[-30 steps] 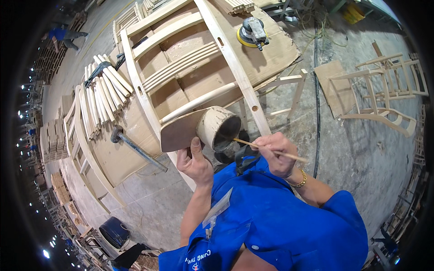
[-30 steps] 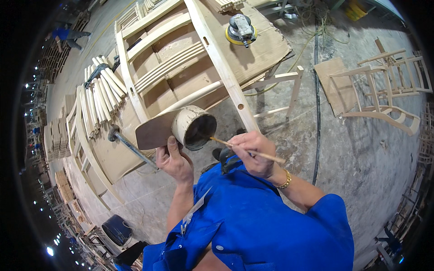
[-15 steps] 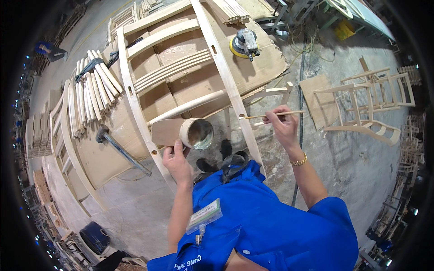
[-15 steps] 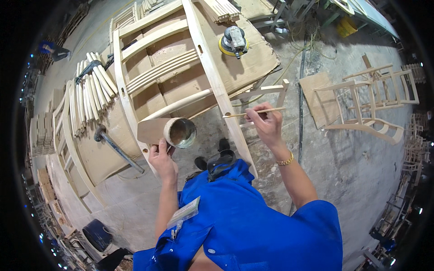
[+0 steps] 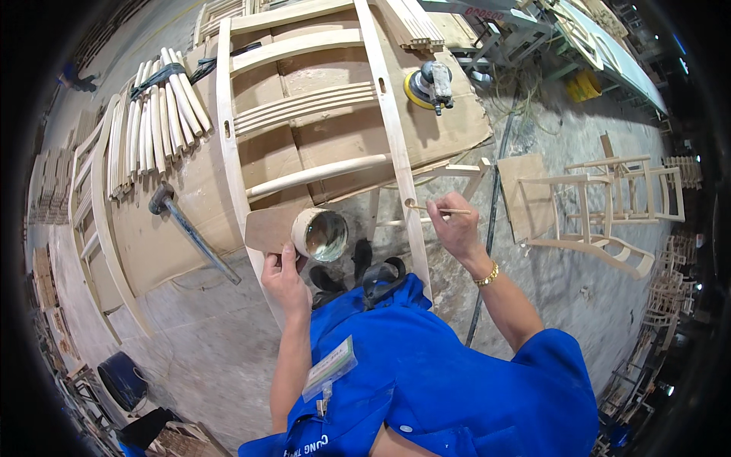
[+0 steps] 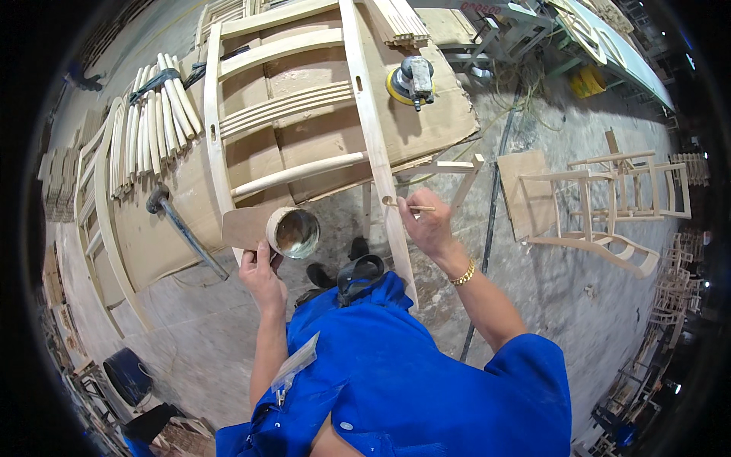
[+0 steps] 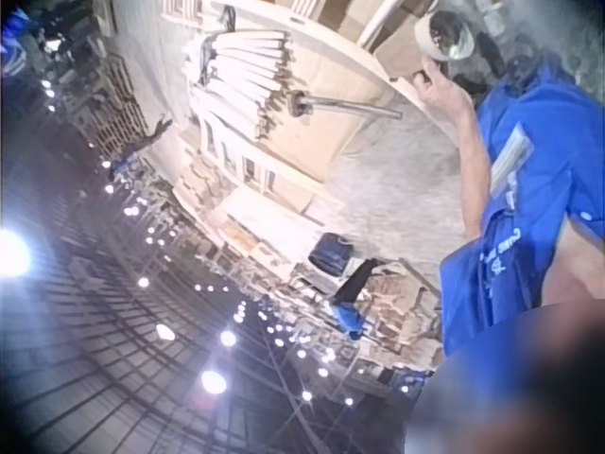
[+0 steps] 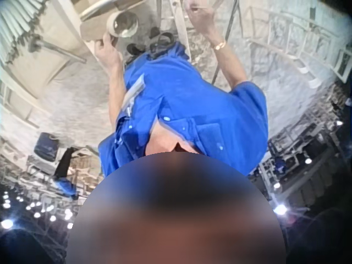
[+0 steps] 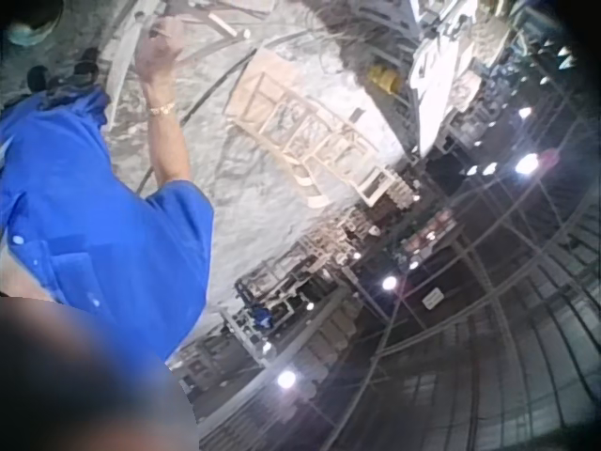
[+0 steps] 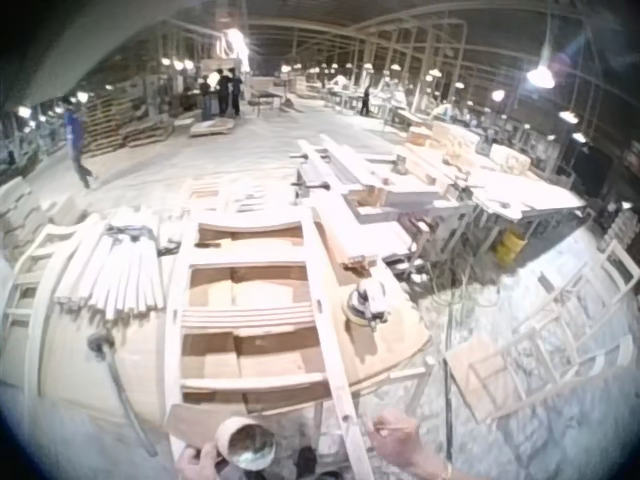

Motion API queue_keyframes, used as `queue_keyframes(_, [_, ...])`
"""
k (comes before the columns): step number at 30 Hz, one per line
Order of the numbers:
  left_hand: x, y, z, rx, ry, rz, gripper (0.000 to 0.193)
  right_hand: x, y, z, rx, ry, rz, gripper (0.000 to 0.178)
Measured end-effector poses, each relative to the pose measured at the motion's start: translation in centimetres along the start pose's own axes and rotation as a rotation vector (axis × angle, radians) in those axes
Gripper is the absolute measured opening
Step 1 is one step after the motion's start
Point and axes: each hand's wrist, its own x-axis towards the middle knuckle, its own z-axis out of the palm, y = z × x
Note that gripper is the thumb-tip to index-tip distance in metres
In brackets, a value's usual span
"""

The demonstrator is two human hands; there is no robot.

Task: The person smooths a wooden chair frame with an orbital sander, then applies glue to dowel holes and inserts wooden dowels. They use pliers to trim protruding dowel ends and fit additional wooden pieces into the chair frame.

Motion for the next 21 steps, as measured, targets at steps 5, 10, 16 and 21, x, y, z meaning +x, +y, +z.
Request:
queue_keyframes(5, [0.0, 0.0, -0.3, 0.027, -0.006, -0.011, 0.021, 0.4, -0.2, -0.1, 0.003, 0.001, 0.062, 0.013])
queue_keyframes(10, [0.2, 0.0, 0.0, -0.016, -0.036, -0.004, 0.022, 0.7, -0.1, -0.4, 0.013, 0.001, 0.075, 0.015])
queue_keyframes(16, [0.3, -0.2, 0.3, 0.001, -0.060, 0.001, 0.022, -0.3, 1.0, -0.4, 0.104, 0.023, 0.150, 0.015])
queue_keyframes(21, [0.4, -0.4, 0.4, 0.045, -0.054, -0.032, 0.022, -1.6, 2.5, -1.0, 0.663, 0.280, 0.645, 0.009])
